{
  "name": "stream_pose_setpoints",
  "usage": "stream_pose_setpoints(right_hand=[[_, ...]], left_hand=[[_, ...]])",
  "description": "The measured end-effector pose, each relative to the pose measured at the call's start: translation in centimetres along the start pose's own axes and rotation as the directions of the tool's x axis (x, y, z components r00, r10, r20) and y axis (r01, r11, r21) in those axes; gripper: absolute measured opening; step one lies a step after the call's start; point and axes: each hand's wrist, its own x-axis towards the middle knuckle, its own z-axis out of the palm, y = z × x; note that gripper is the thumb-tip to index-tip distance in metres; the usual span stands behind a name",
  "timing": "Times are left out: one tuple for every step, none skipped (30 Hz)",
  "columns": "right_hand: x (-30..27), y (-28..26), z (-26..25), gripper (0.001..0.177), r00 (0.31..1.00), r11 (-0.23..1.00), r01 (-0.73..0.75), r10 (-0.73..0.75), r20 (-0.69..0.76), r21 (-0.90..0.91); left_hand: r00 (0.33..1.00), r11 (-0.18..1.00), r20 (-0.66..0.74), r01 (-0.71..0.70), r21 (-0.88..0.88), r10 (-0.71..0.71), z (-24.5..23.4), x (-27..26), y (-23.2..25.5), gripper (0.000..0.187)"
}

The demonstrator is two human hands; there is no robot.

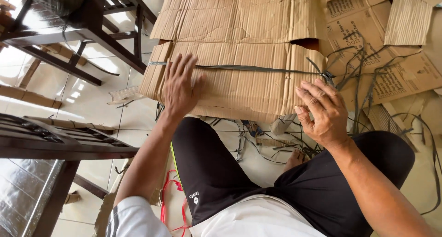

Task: A person is sitting on the floor, wrapping a wooden chair with cardboard and securing it with plastic ties for protection.

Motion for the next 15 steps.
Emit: stream_pose_setpoints(right_hand=[[0.2,0.0,-0.2,0.041,0.999,0.999,-0.029,0.029,0.019,-0.032],[0.4,-0.1,-0.4,0.038,0.998,0.996,-0.057,0.059,0.036,-0.065],[0.6,0.3,-0.2,0.038,0.998,0.997,-0.044,0.046,0.034,-0.065],[0.8,0.7,-0.1,0.028,0.995,0.994,-0.084,0.088,0.050,-0.075],[0.9,1.0,0.0,0.021,0.989,0.988,-0.128,0.134,0.065,-0.088],[3.4,1.4,0.1,0.021,0.990,0.989,-0.120,0.126,0.063,-0.089],[5.5,1.6,0.1,0.025,0.988,0.989,-0.127,0.133,0.083,-0.070],[7.7,1.9,0.2,0.029,0.985,0.990,-0.134,0.139,0.104,-0.052],[10.0,1.9,0.9,0.029,0.985,0.989,-0.135,0.140,0.105,-0.053],[12.2,2.0,1.7,0.044,0.958,0.985,-0.169,0.169,0.234,-0.019],[14.7,2.2,2.5,0.063,0.916,0.979,-0.203,0.186,0.357,0.011],[16.1,2.8,3.7,0.063,0.917,0.980,-0.199,0.183,0.355,0.008],[17.3,3.4,5.0,0.076,0.788,0.957,-0.280,0.272,0.553,-0.071],[18.7,4.1,6.3,0.090,0.608,0.926,-0.338,0.351,0.712,-0.168],[19.0,4.9,7.5,0.090,0.609,0.927,-0.335,0.351,0.712,-0.170]], left_hand=[[0.991,0.988,0.058,0.117,0.096,-0.123,0.5,0.8,-0.7,0.055],[0.963,0.954,0.104,0.226,0.197,-0.249,0.9,1.6,-1.4,0.052],[0.963,0.952,0.092,0.232,0.198,-0.253,1.6,2.3,-2.3,0.052],[0.899,0.908,0.200,0.338,0.246,-0.389,2.2,3.0,-3.2,0.061],[0.805,0.851,0.301,0.428,0.303,-0.512,2.8,3.8,-4.1,0.069],[0.807,0.850,0.292,0.432,0.301,-0.513,3.6,4.6,-5.1,0.069],[0.758,0.830,0.348,0.458,0.318,-0.552,4.5,5.2,-6.1,0.071],[0.704,0.809,0.401,0.483,0.336,-0.587,5.4,5.9,-7.0,0.074],[0.703,0.809,0.402,0.483,0.334,-0.586,5.0,7.3,-6.6,0.074],[0.628,0.802,0.502,0.504,0.320,-0.595,4.6,8.7,-6.3,0.078],[0.547,0.793,0.592,0.527,0.305,-0.592,4.3,10.3,-6.1,0.084],[0.551,0.794,0.589,0.528,0.302,-0.591,5.3,10.8,-6.7,0.084],[0.538,0.800,0.610,0.515,0.308,-0.581,6.3,11.2,-7.4,0.082],[0.525,0.806,0.630,0.501,0.313,-0.572,7.4,11.6,-8.1,0.081],[0.527,0.806,0.629,0.503,0.311,-0.571,7.6,12.1,-8.0,0.081]])
